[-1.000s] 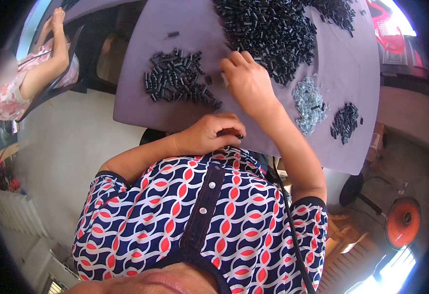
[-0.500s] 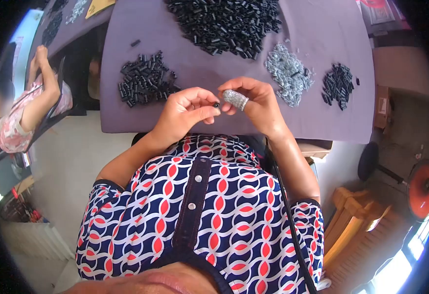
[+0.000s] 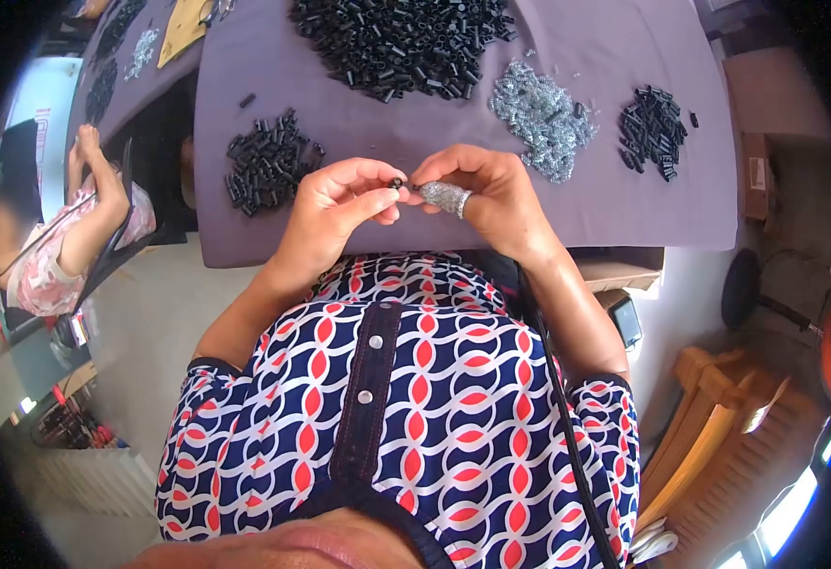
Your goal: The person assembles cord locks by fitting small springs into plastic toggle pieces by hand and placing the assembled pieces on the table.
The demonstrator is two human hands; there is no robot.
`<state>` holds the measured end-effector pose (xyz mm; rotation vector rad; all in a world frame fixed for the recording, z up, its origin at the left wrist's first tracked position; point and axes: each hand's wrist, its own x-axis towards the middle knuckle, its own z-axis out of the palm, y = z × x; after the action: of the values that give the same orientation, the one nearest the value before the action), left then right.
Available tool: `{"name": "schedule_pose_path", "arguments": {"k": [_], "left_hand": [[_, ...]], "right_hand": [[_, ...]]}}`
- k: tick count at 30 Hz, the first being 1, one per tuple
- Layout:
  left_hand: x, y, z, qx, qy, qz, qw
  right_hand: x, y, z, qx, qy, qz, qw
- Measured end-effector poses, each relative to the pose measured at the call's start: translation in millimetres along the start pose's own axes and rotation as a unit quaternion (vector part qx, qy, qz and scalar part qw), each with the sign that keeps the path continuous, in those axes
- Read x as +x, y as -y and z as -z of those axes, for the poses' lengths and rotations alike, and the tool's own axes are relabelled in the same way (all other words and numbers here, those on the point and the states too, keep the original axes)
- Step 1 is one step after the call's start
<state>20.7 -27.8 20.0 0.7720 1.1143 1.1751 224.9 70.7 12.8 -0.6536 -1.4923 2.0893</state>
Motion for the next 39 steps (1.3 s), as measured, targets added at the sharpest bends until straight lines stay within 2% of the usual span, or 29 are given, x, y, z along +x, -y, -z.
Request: {"name": "schedule_pose_path", "arguments": {"k": [4,7,9,16,21,24,26,27,28,29,30,31,32,33,35,36,38,39], "left_hand": [[-0.6,0.6,0.6,0.019,-0.007,-0.007,1.0],[-3.4,-0.7,0.4,0.034,-0.009,0.012,0.999],[-4.3,-0.5,0.3,0.041,-0.007,0.024,0.999],[-3.7,3.2,1.5,0.007,0.003,0.045,0.999],[-3.3,7.2,5.1,-0.021,0.01,0.071,0.997],[-2.2,10.1,-2.0,0.016,-0.022,0.04,0.999],[-0.2,15.2,-11.4,0.038,-0.085,-0.04,0.995],[1.8,19.5,-13.2,0.037,-0.085,-0.041,0.995],[4.2,24.7,-14.0,0.087,-0.098,-0.092,0.987],[5.9,27.6,-13.7,0.136,-0.11,-0.141,0.974],[6.6,28.3,-12.7,0.136,-0.109,-0.14,0.975],[7.3,26.8,-12.1,0.113,-0.094,-0.101,0.984],[8.9,25.2,-10.8,0.09,-0.078,-0.063,0.991],[11.0,24.1,-8.0,0.092,-0.076,-0.062,0.991],[13.2,22.0,-2.5,-0.006,-0.02,0.015,1.0],[13.6,20.5,-3.9,-0.003,-0.019,0.015,1.0],[14.1,17.2,-8.7,-0.085,-0.046,0.046,0.994],[14.8,15.7,-8.6,-0.111,-0.047,0.045,0.992]], "right_hand": [[-0.8,-1.4,-2.2,0.012,0.004,0.01,1.0],[-0.4,-3.7,-4.6,0.016,-0.041,0.012,0.999],[2.3,-7.1,-3.9,-0.012,-0.059,0.065,0.996],[5.6,-4.4,-9.7,0.013,-0.022,0.024,0.999],[4.5,1.7,-17.9,-0.052,-0.03,0.037,0.998],[5.4,0.0,-19.2,-0.113,-0.061,0.04,0.991],[5.4,0.2,-27.3,-0.143,-0.087,0.06,0.984],[6.0,0.9,-29.7,-0.174,-0.113,0.081,0.975],[7.3,-0.2,-29.0,-0.174,-0.112,0.081,0.975],[8.4,-4.0,-27.9,-0.157,-0.127,0.05,0.978],[9.0,-8.4,-26.9,-0.138,-0.142,0.018,0.98],[9.2,-12.6,-24.3,-0.137,-0.143,0.017,0.98],[10.1,-15.9,-19.7,-0.075,-0.131,0.006,0.988],[10.1,-17.4,-16.6,-0.013,-0.119,-0.004,0.993],[6.9,-10.8,-17.6,0.0,-0.107,0.001,0.994],[6.1,-5.1,-18.9,0.012,-0.093,0.006,0.996],[6.2,8.2,-21.3,-0.044,-0.113,0.054,0.991],[5.9,11.7,-14.7,-0.175,-0.103,0.064,0.977]]}}
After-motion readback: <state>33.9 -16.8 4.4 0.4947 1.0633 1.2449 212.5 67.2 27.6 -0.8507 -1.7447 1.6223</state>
